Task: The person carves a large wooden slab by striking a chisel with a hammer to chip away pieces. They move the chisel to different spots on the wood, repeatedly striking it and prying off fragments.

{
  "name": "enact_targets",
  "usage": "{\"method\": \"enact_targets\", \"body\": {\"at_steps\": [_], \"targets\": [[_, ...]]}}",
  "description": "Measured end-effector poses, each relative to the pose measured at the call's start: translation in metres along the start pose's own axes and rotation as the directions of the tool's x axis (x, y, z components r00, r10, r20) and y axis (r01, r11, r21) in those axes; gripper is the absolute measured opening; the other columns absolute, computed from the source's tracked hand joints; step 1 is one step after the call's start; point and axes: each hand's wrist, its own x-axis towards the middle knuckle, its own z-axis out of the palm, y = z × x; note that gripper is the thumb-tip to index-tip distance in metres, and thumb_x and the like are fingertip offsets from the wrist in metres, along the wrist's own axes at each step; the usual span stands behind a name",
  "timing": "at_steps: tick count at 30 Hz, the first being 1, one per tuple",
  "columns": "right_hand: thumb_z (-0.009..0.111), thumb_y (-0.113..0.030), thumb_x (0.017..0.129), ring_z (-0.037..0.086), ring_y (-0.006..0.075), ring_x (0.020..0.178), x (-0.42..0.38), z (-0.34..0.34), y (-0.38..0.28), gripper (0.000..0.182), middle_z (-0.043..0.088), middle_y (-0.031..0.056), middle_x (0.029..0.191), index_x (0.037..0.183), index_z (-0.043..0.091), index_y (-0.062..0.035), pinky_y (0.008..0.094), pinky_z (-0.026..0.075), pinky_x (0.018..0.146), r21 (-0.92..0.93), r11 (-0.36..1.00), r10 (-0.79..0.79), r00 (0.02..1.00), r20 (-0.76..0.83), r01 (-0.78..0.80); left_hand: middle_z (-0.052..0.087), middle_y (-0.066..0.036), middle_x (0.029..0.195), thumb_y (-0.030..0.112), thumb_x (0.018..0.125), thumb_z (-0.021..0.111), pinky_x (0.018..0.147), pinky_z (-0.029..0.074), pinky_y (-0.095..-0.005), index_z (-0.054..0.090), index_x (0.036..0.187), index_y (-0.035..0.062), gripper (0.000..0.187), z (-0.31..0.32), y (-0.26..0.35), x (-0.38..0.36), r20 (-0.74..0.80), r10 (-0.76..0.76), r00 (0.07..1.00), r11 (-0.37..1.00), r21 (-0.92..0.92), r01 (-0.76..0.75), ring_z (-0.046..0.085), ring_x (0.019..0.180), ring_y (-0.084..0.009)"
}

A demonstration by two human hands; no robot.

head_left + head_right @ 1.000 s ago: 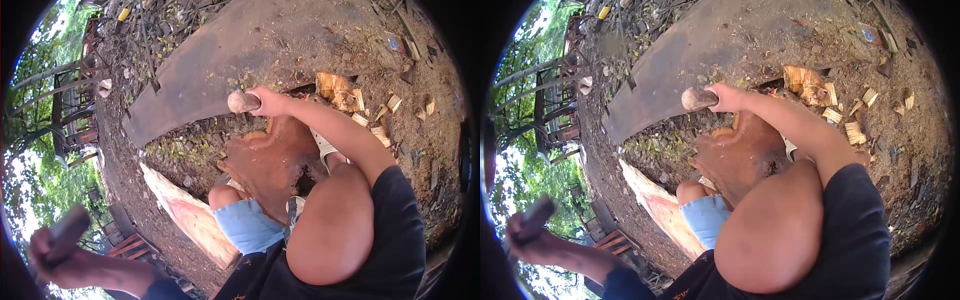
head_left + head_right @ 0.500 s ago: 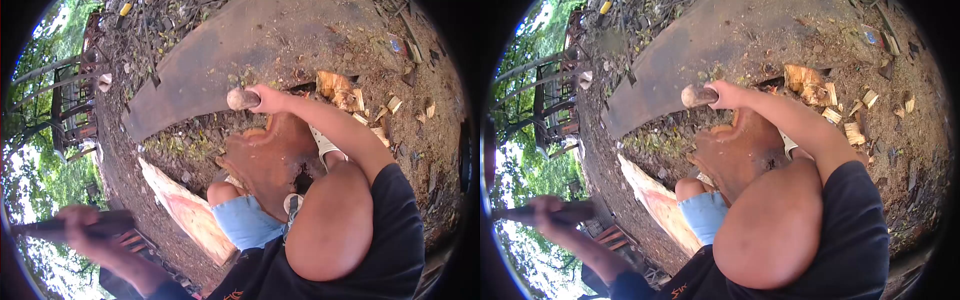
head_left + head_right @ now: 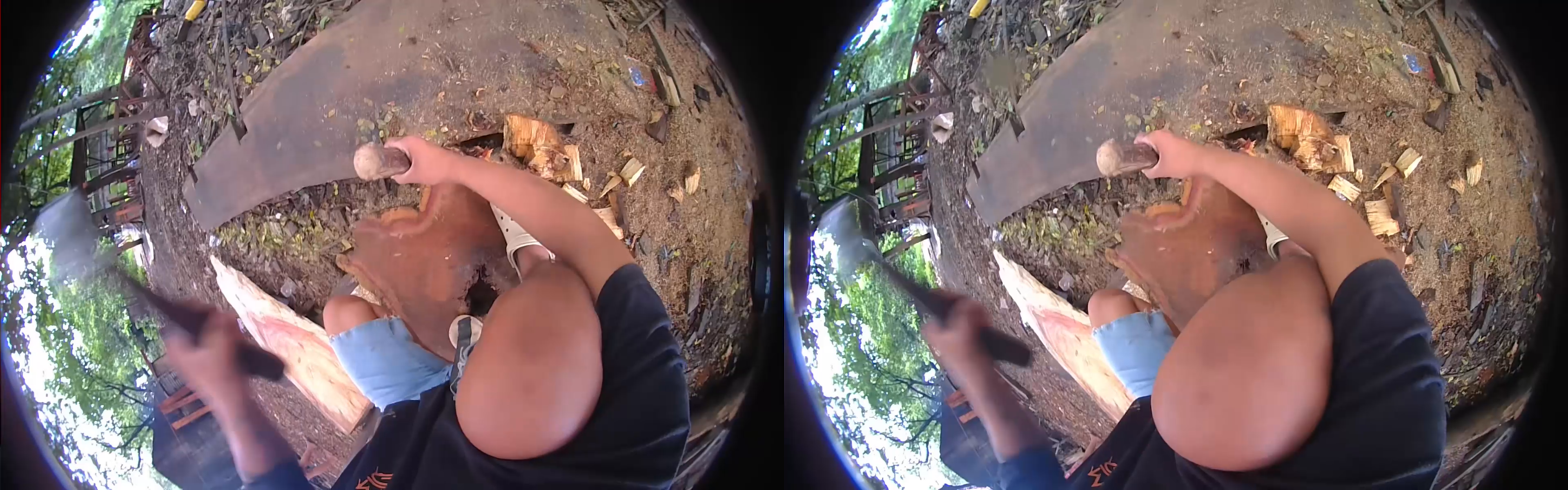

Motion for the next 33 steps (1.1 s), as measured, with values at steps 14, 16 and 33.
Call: {"method": "enact_targets", "body": {"at_steps": [14, 16, 33], "targets": [[0.069, -0.005, 0.066, 0.057, 0.0136, 0.077, -0.003, 0.003, -0.009, 0.035, 0.061, 0.0101, 0.078, 0.097, 0.056, 0.0012, 0.0288, 0.046, 0.071, 0.015, 0.999, 0.045, 0.999, 0.024, -0.045, 0.063, -0.009, 0.082, 0.019, 0.08, 0.057, 0.069, 0.049, -0.0306, 0.057, 0.107, 0.0029, 0.031, 0.068, -0.064, -0.056, 0.499, -0.031, 0.866, 0.935, 0.321, -0.152, 0.06, 0.071, -0.0177], [0.068, -0.005, 0.066, 0.056, 0.0128, 0.075, 0.001, 0.002, -0.003, 0.033, 0.06, 0.0092, 0.077, 0.096, 0.056, 0.0008, 0.0287, 0.046, 0.07, -0.004, 1.0, 0.002, 1.0, 0.005, -0.002, 0.06, -0.005, 0.077, 0.02, 0.078, 0.058, 0.065, 0.048, -0.0317, 0.054, 0.108, 0.005, 0.034, 0.014, -0.045, -0.019, 0.398, 0.08, 0.914, 0.847, 0.456, -0.273, 0.057, 0.068, -0.0163], [0.066, -0.004, 0.068, 0.057, 0.0157, 0.078, 0.001, 0.008, 0.013, 0.032, 0.061, 0.0113, 0.081, 0.098, 0.055, 0.0017, 0.0301, 0.045, 0.07, 0.058, 0.998, 0.027, 0.999, 0.018, -0.028, 0.053, -0.005, 0.07, 0.016, 0.075, 0.064, 0.057, 0.044, -0.0266, 0.06, 0.089, 0.001, 0.021, 0.01, -0.06, -0.026, 0.271, -0.058, 0.961, 0.915, 0.399, -0.057, 0.052, 0.061, -0.0152]]}}
